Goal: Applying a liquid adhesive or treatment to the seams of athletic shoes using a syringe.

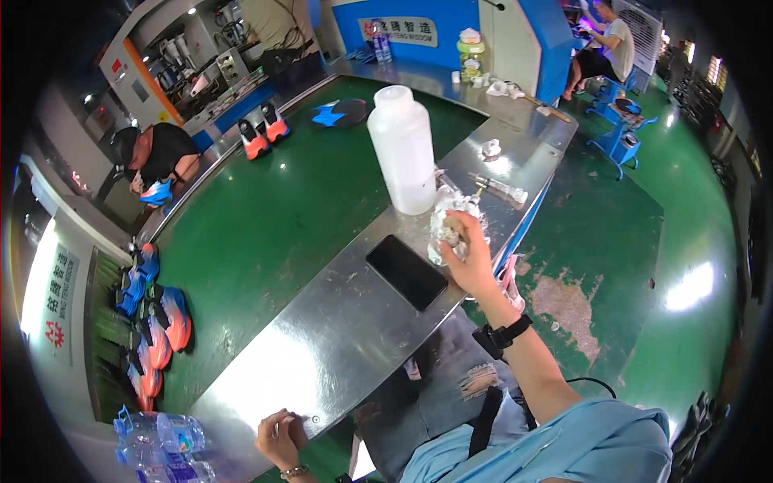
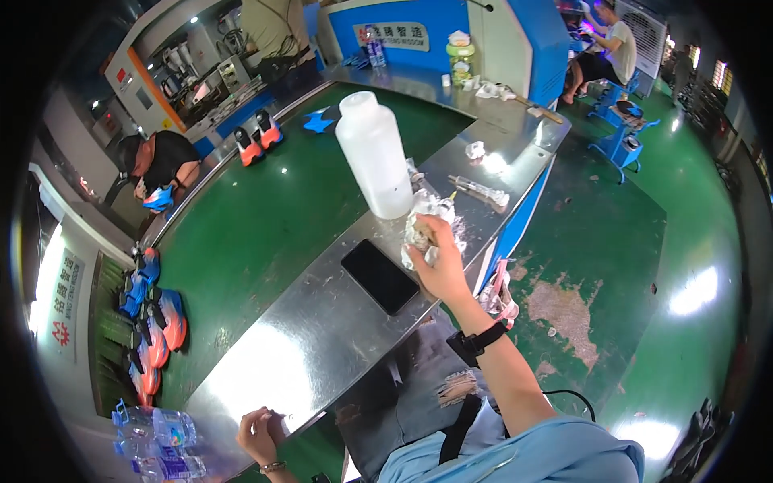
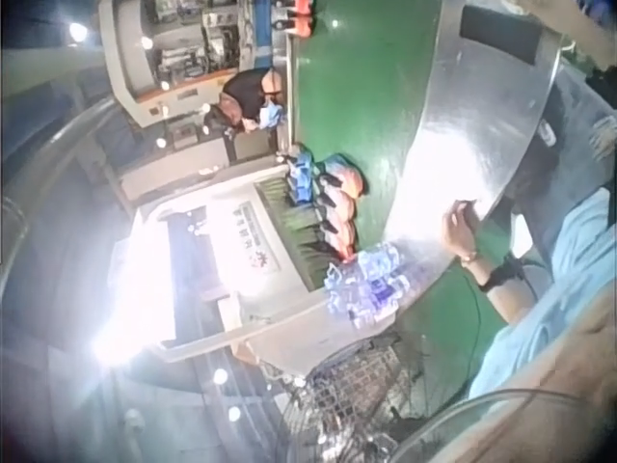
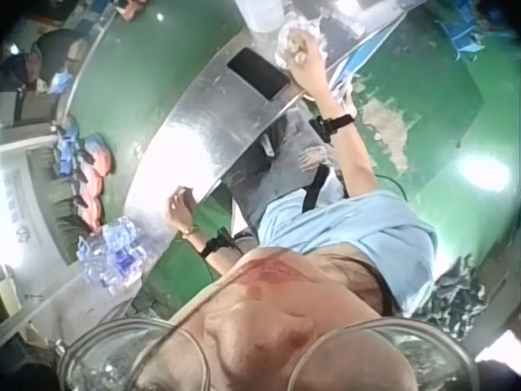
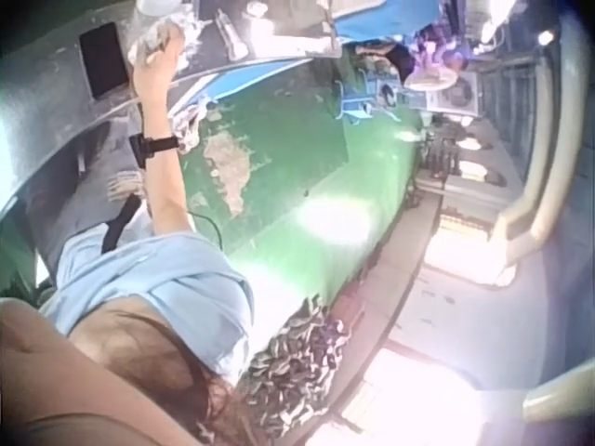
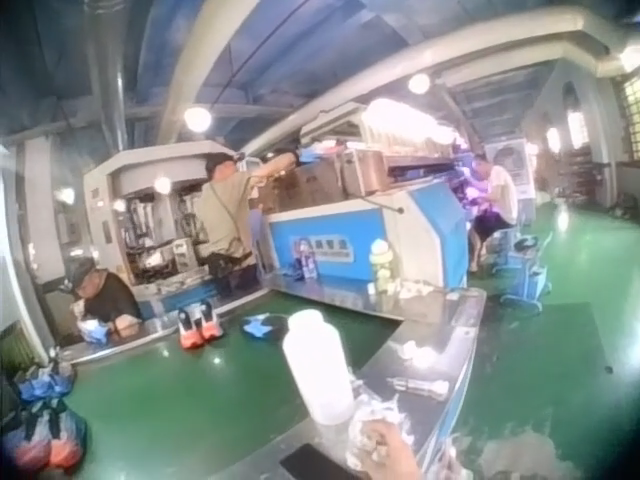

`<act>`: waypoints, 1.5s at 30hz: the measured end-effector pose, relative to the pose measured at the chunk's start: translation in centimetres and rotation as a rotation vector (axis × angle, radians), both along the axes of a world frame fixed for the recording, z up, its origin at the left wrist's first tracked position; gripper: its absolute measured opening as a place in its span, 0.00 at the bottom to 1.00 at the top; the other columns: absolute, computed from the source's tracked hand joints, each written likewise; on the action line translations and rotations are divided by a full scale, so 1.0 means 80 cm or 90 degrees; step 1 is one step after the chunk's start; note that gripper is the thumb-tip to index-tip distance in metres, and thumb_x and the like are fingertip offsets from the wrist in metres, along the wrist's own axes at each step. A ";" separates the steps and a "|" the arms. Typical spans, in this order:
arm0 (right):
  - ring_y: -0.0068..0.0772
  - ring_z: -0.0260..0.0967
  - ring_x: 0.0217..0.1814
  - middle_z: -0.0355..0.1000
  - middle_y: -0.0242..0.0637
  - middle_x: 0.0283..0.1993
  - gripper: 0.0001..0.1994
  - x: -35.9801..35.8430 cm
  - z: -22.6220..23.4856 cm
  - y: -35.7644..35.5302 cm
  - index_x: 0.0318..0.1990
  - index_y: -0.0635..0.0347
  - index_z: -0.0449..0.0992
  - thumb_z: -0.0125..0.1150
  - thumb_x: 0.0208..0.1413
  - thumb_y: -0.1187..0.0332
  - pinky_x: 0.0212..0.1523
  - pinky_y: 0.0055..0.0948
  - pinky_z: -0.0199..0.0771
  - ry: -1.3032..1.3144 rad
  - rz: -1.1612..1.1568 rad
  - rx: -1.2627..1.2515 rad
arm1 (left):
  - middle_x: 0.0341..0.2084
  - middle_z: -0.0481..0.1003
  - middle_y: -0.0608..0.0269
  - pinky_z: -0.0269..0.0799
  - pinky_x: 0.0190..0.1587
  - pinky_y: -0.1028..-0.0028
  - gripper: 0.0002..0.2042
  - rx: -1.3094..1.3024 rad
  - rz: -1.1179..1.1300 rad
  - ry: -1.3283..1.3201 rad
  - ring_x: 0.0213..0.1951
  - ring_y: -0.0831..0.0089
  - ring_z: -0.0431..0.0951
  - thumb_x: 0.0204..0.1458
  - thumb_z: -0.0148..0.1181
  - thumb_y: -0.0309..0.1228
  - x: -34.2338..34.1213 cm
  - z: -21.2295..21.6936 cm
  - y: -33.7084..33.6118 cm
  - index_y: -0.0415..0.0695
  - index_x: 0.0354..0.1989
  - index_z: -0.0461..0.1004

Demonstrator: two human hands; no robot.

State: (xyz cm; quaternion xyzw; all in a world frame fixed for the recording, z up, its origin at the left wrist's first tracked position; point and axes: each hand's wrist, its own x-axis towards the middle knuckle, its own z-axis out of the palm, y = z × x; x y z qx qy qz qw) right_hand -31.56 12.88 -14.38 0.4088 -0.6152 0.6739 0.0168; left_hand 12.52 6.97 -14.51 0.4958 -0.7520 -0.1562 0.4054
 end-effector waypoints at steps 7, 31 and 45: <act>0.32 0.66 0.49 0.66 0.41 0.49 0.23 0.007 -0.006 0.000 0.52 0.61 0.59 0.56 0.47 0.79 0.49 0.28 0.65 -0.072 0.004 -0.074 | 0.20 0.76 0.58 0.70 0.32 0.75 0.02 0.089 0.068 0.015 0.25 0.73 0.75 0.43 0.54 0.19 -0.011 0.018 0.003 0.37 0.23 0.73; 0.41 0.73 0.32 0.69 0.45 0.42 0.26 0.021 -0.023 0.011 0.46 0.59 0.61 0.67 0.40 0.65 0.29 0.30 0.74 0.301 -0.051 -0.060 | 0.17 0.68 0.72 0.54 0.22 0.84 0.06 0.116 -0.043 0.051 0.19 0.86 0.60 0.38 0.60 0.14 0.012 -0.001 -0.012 0.39 0.22 0.72; 0.40 0.72 0.32 0.69 0.44 0.40 0.24 0.024 -0.025 0.008 0.45 0.59 0.62 0.66 0.40 0.67 0.29 0.28 0.73 0.249 -0.065 -0.031 | 0.15 0.60 0.79 0.46 0.19 0.86 0.06 0.199 -0.021 0.114 0.18 0.91 0.55 0.40 0.60 0.15 0.010 -0.003 -0.011 0.41 0.23 0.72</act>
